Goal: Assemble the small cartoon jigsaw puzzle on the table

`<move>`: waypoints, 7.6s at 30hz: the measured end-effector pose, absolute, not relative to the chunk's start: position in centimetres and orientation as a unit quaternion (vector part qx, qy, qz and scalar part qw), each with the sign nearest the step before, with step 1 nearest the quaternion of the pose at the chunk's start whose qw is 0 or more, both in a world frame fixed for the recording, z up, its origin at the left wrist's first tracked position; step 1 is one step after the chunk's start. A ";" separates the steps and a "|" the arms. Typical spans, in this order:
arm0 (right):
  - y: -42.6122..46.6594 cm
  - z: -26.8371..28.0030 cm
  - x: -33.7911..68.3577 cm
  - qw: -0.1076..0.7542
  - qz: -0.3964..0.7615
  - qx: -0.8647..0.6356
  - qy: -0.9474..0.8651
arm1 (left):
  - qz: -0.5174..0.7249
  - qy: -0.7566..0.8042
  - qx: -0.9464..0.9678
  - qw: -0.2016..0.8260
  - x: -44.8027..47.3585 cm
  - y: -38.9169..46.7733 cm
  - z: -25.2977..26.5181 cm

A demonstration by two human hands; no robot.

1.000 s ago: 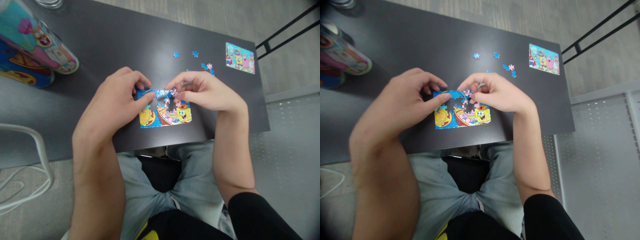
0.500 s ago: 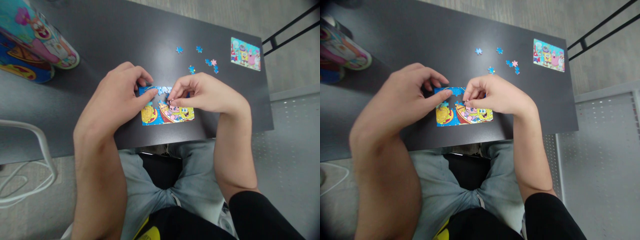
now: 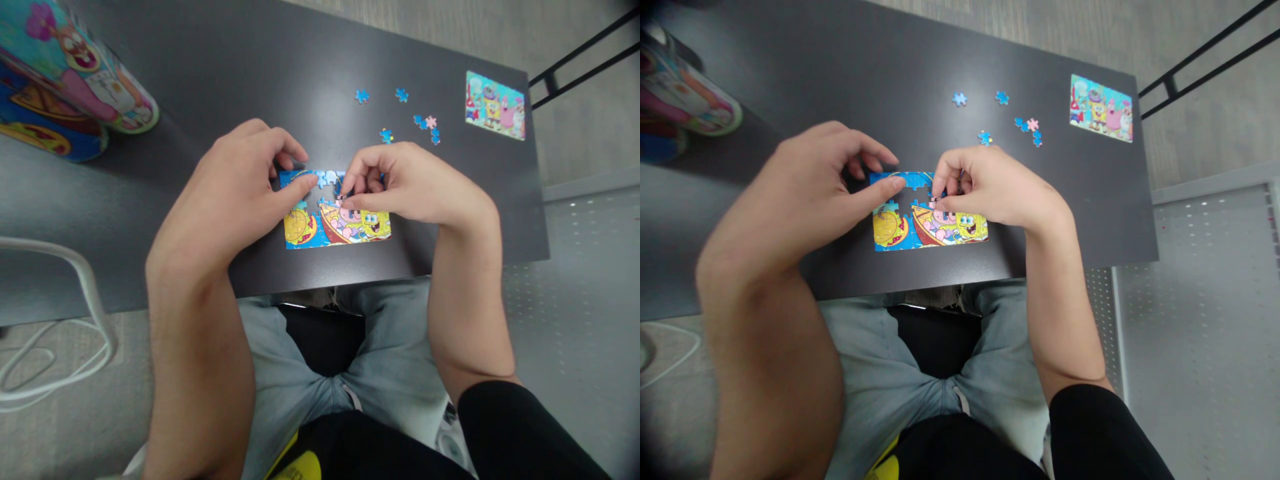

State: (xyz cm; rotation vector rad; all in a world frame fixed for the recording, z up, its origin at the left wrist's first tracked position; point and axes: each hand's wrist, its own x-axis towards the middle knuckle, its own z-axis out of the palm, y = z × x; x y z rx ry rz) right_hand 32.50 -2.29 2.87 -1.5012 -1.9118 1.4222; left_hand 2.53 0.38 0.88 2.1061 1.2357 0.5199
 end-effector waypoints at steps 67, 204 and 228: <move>1.7 -1.7 43.3 0.296 0.182 -0.743 -0.572 | 0.144 0.487 0.825 0.247 5.0 0.3 0.1; -2.6 1.7 29.9 0.227 0.530 -0.477 -0.664 | 0.294 0.459 0.780 0.308 1.5 0.8 -0.3; -2.2 1.8 29.1 0.245 0.529 -0.494 -0.644 | 0.299 0.461 0.778 0.305 1.4 0.6 -0.4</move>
